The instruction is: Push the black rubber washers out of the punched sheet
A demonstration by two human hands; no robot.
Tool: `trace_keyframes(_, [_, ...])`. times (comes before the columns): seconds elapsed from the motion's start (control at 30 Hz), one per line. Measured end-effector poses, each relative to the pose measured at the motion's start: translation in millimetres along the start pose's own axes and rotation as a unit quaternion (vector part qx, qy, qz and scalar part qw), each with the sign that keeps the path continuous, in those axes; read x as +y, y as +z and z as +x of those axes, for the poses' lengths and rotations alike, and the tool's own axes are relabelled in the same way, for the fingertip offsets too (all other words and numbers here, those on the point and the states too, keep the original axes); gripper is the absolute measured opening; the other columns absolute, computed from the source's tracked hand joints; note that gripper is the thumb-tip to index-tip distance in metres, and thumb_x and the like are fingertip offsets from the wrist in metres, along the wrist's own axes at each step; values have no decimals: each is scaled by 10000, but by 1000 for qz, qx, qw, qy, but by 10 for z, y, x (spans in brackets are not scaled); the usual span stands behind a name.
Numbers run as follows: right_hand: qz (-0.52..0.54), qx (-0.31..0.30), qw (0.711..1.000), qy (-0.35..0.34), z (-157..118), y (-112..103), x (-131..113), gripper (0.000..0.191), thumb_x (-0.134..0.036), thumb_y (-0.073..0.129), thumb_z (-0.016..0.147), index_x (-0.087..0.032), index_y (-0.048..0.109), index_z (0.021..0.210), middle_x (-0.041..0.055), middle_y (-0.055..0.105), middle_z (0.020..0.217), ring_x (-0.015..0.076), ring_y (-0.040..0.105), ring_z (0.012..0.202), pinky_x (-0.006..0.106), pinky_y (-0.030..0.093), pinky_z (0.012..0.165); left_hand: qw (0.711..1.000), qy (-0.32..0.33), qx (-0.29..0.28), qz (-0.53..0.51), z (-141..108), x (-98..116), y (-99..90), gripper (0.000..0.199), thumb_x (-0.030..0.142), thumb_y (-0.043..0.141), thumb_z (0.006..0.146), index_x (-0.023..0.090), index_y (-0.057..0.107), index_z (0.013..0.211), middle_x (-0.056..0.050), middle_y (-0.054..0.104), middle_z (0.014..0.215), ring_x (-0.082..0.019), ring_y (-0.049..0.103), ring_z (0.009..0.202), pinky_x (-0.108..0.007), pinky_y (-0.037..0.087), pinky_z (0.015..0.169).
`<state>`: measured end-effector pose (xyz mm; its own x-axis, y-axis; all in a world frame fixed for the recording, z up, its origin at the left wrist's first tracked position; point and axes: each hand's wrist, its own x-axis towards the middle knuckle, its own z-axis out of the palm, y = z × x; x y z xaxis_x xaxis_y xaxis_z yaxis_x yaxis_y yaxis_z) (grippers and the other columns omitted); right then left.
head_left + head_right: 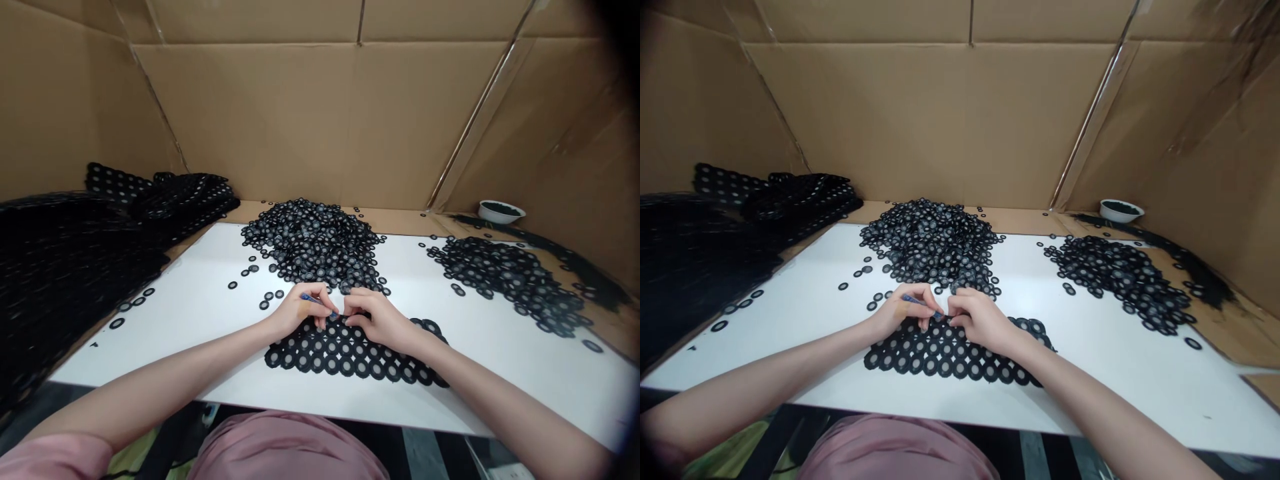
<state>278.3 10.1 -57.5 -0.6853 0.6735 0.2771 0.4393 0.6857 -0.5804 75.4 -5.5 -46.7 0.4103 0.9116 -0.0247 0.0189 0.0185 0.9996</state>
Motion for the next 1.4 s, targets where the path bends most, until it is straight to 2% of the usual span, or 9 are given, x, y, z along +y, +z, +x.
trace_keyframes(0.17, [5,-4,1000,7,7,-21,-23,216,10,581,764,-161,497,662,-15,494,706,132,474,694,237,345,650,1000,12,11,3,-13,9,-11,103,128,640,666,98,626,764,-22,626,672,-100,570,506,-201,440,520])
trace_keyframes(0.37, [7,-8,1000,14,1,-37,-32,209,-2,590,767,-162,503,664,-16,497,703,131,477,692,237,350,650,999,30,30,-20,-30,-4,-24,281,144,702,643,139,584,898,-21,628,873,-91,592,528,-204,474,513])
trace_keyframes(0.53, [-2,-5,1000,9,-5,-31,-26,196,-15,598,767,-166,512,676,-13,497,712,136,478,699,237,349,646,998,52,31,-14,-42,-23,-50,244,182,696,684,134,585,896,-28,627,865,-88,591,536,-203,479,524])
trace_keyframes(0.73, [9,-1,1000,1,-3,-34,-21,205,-6,593,771,-165,507,675,-18,511,709,129,485,693,236,353,662,995,75,62,5,-57,-3,-52,189,201,674,720,136,592,877,4,586,783,-69,567,511,-176,454,500])
trace_keyframes(0.9, [3,-1,1000,-2,-4,-29,-15,203,-7,588,772,-166,509,676,-18,511,709,129,483,692,238,353,663,995,70,71,31,-57,-8,-56,168,224,683,718,115,601,815,4,583,727,-52,528,473,-156,418,461])
trace_keyframes(1.4, [2,-5,1000,13,1,-34,-26,206,-2,593,759,-164,509,663,-14,508,698,134,483,690,238,356,646,997,56,44,38,-46,-39,-68,194,245,708,707,111,577,755,11,570,674,-73,559,473,-167,439,451])
